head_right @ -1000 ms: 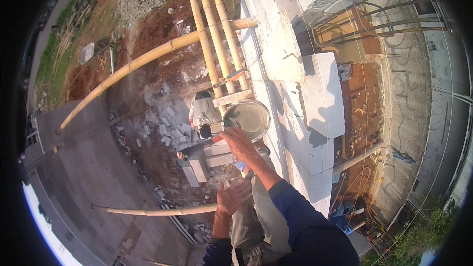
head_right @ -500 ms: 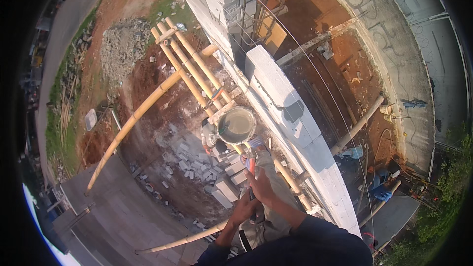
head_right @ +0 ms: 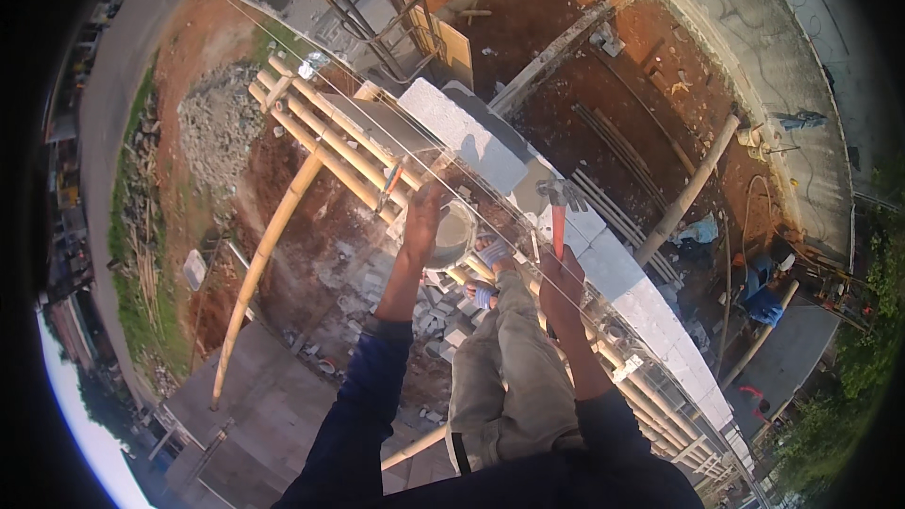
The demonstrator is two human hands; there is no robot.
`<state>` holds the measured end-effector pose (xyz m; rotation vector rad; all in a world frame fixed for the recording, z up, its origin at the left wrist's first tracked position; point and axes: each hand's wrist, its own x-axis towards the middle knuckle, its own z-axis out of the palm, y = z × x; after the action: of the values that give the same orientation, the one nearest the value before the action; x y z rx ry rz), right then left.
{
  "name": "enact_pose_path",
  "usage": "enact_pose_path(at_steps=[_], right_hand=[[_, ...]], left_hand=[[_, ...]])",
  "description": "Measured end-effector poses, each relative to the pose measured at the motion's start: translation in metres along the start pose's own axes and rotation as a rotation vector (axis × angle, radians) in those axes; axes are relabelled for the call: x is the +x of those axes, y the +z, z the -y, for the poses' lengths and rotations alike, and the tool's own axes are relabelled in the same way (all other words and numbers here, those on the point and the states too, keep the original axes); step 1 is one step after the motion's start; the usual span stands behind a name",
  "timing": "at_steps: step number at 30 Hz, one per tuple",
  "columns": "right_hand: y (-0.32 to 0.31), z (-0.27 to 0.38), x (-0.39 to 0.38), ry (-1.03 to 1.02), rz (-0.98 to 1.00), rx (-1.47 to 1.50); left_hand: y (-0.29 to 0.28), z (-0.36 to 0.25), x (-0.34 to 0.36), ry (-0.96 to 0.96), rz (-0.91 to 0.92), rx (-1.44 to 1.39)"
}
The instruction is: The person places concrete blocks on a wall under construction, applies mortar with a trowel, and taps blocks into position. The person repeatedly scoops mortar from a bucket, spreads it on the wall, and sets blocks one at a time while standing on bamboo scaffolding.
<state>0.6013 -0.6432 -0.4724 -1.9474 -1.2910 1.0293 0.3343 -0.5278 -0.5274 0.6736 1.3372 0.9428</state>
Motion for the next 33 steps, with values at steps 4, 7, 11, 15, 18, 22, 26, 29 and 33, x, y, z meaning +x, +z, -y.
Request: enact_pose_path(at_steps=[4,7,11,15,18,22,26,29,33], right_hand=[[-0.001,0.041,0.032,0.378,0.051,0.339],[0.015,0.07,0.036,0.528,0.162,0.574],[0.035,0.056,0.029,0.62,0.111,0.573],[0.054,0.026,0.029,0.479,0.088,0.519],[0.053,0.025,0.031,0.37,0.063,0.477],[0.064,0.041,0.031,0.203,0.014,0.48],[0.086,0.011,0.036,0.062,-0.033,0.514],[0.094,0.011,0.031,0.144,0.072,0.58],[0.093,-0.017,0.029,-0.124,-0.005,0.336]], left_hand=[[0.029,-0.039,0.068,-0.043,-0.098,-0.122],[0.014,-0.02,0.108,-0.081,-0.139,-0.114],[0.039,-0.01,0.107,-0.029,-0.176,-0.141],[0.031,-0.009,0.108,-0.087,-0.129,-0.298],[0.04,-0.023,0.1,-0.115,-0.149,-0.274],[0.041,-0.017,0.103,-0.013,-0.17,-0.343],[0.046,-0.014,0.106,-0.062,-0.144,-0.332],[0.035,0.011,0.114,0.087,-0.229,-0.398],[0.047,-0.008,0.105,0.003,-0.17,-0.369]])
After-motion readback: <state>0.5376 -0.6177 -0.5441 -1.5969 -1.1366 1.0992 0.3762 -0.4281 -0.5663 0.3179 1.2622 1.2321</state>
